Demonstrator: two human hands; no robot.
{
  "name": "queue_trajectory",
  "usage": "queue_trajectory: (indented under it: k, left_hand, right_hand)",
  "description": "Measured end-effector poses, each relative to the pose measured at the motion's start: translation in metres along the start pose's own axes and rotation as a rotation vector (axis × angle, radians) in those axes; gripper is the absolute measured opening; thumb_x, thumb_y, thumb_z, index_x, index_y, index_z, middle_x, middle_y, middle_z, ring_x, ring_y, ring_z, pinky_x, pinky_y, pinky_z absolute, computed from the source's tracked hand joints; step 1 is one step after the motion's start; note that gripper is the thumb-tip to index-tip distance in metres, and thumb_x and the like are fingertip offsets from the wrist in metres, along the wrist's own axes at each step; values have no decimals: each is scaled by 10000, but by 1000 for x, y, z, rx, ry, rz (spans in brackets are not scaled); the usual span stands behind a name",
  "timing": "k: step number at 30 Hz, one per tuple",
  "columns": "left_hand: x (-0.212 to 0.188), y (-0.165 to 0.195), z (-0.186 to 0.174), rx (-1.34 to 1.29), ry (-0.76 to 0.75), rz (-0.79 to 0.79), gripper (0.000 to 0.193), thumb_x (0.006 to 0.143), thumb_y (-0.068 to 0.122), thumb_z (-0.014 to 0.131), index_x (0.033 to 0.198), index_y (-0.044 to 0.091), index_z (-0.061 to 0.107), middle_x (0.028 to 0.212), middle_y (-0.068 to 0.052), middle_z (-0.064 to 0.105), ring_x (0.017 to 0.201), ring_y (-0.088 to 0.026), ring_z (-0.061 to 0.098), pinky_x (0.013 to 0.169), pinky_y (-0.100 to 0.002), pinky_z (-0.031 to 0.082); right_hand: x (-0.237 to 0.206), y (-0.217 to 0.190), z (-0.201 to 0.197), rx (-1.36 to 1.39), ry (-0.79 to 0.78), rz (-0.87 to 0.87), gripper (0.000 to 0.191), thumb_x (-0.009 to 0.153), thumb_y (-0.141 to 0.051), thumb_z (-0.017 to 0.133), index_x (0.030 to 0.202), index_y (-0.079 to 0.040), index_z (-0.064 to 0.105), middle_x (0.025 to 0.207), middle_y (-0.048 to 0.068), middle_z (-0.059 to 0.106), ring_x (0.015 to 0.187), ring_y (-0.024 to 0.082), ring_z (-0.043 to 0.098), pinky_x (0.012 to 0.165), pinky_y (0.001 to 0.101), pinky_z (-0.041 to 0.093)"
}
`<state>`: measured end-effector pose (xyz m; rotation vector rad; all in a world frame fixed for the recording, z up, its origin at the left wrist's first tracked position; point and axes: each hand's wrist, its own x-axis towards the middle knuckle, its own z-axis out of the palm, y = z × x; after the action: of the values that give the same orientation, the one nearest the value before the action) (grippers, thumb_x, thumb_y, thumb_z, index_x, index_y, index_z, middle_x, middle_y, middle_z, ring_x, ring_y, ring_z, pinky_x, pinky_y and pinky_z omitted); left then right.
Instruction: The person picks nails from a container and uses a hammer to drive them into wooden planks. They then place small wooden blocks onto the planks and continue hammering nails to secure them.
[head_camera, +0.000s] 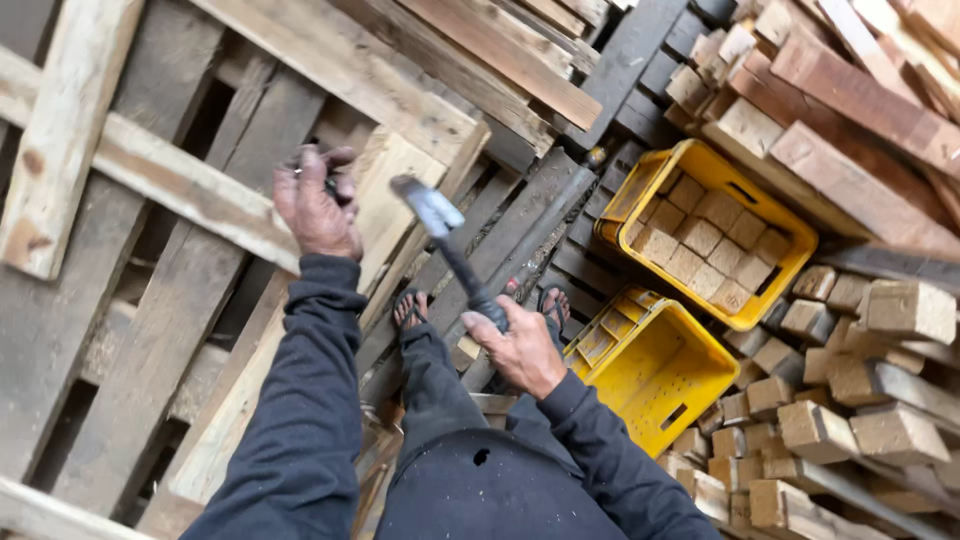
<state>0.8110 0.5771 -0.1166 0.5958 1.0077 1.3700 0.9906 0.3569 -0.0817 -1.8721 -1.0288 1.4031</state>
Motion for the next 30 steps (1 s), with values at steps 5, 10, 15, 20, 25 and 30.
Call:
queue_trajectory:
  k: [5, 10, 15, 20, 25, 30]
  left_hand:
    - [-17, 18, -21, -308, -135, -256, 218, 1005, 268, 755, 1018, 75, 653, 1012, -103, 730, 702, -129, 609, 493, -251, 442]
    - [-36, 23, -31, -373, -38, -438, 292, 901, 310, 778, 1044, 60, 728, 915, -74, 737, 665, -112, 603, 500, -227, 469]
    - [-33, 31, -36, -128, -91, -325, 245, 872, 227, 832, 1029, 45, 786, 893, -41, 754, 693, -89, 583, 554, -218, 479]
    - [-16, 39, -29, 313, -70, -61, 182, 835, 199, 837, 964, 79, 794, 911, -60, 807, 786, -130, 744, 713, -265, 651]
    - [-10, 40, -11, 699, -25, 132, 182, 822, 239, 844, 941, 103, 819, 843, -39, 801, 732, -112, 726, 643, -282, 585]
    - [-11, 40, -12, 840, -99, 361, 201, 824, 253, 878, 953, 110, 820, 817, -44, 789, 704, -158, 668, 636, -327, 537]
  right_hand:
    - [7, -7, 13, 154, 25, 12, 307, 971, -364, 682, 1009, -59, 683, 702, -76, 547, 598, 33, 464, 515, 240, 412]
    - [31, -8, 25, 166, 27, 116, 326, 974, -387, 679, 972, -63, 641, 670, -68, 508, 550, 31, 427, 475, 232, 380]
    - [23, -20, 22, 245, 15, 252, 314, 949, -394, 665, 973, -87, 602, 620, -41, 512, 467, 61, 429, 412, 252, 352]
    - [5, -28, 37, 263, 61, 102, 335, 982, -391, 672, 962, -64, 601, 631, -27, 536, 468, 54, 455, 414, 240, 372]
    - [-1, -29, 50, 271, 64, 231, 340, 973, -382, 668, 912, -66, 557, 592, -13, 508, 425, 71, 432, 381, 256, 361]
    - [-13, -40, 38, 137, 106, 117, 308, 974, -350, 683, 918, -52, 632, 641, -40, 553, 518, 34, 470, 448, 219, 382]
